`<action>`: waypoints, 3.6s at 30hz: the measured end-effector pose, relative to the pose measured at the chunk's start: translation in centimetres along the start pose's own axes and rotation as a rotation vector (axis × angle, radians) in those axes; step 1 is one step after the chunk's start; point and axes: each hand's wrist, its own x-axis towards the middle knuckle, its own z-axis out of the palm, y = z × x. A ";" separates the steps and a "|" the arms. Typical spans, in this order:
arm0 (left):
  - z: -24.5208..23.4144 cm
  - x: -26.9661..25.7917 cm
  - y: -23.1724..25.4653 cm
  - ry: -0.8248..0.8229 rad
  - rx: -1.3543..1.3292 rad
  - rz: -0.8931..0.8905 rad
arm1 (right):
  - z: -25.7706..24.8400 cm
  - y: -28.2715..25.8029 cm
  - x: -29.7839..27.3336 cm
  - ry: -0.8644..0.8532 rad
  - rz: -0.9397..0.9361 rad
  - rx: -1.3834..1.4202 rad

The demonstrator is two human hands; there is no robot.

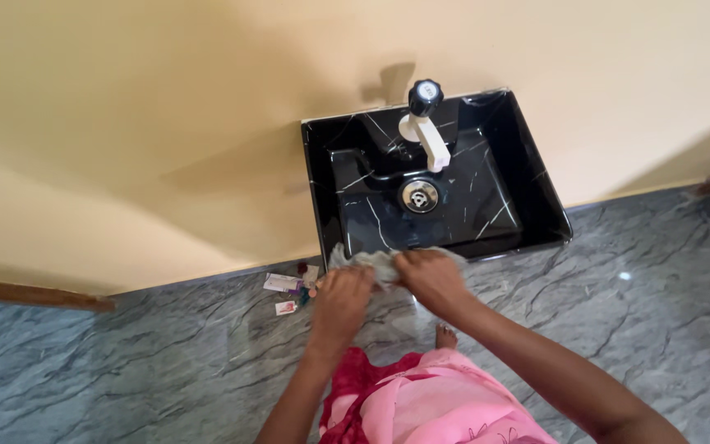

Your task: The person uses a cloth to wipe the surface of a black bathroom sink, including the basin, faucet, and drain area. The person repeatedly folds and repositions the cloth while scrubbing different sections of the sink.

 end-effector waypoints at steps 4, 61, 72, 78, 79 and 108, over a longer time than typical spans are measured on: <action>-2.2 -1.3 -1.8 0.000 0.093 -0.002 | 2.7 -5.6 3.1 0.131 -0.055 0.076; 1.1 2.4 2.0 0.007 -0.065 -0.023 | -0.9 -0.1 -0.8 0.151 -0.012 0.000; 0.5 2.4 4.3 0.124 0.063 -0.176 | 0.3 0.1 0.7 0.091 -0.204 0.104; 4.1 6.2 9.3 0.124 0.068 -0.183 | -1.0 6.2 -2.1 0.114 -0.214 0.056; 5.0 6.9 10.4 0.133 0.063 -0.184 | -1.3 7.5 -2.7 0.131 -0.220 0.042; 8.7 9.6 12.1 0.069 -0.170 0.015 | -3.2 10.9 -7.1 0.198 0.165 -0.231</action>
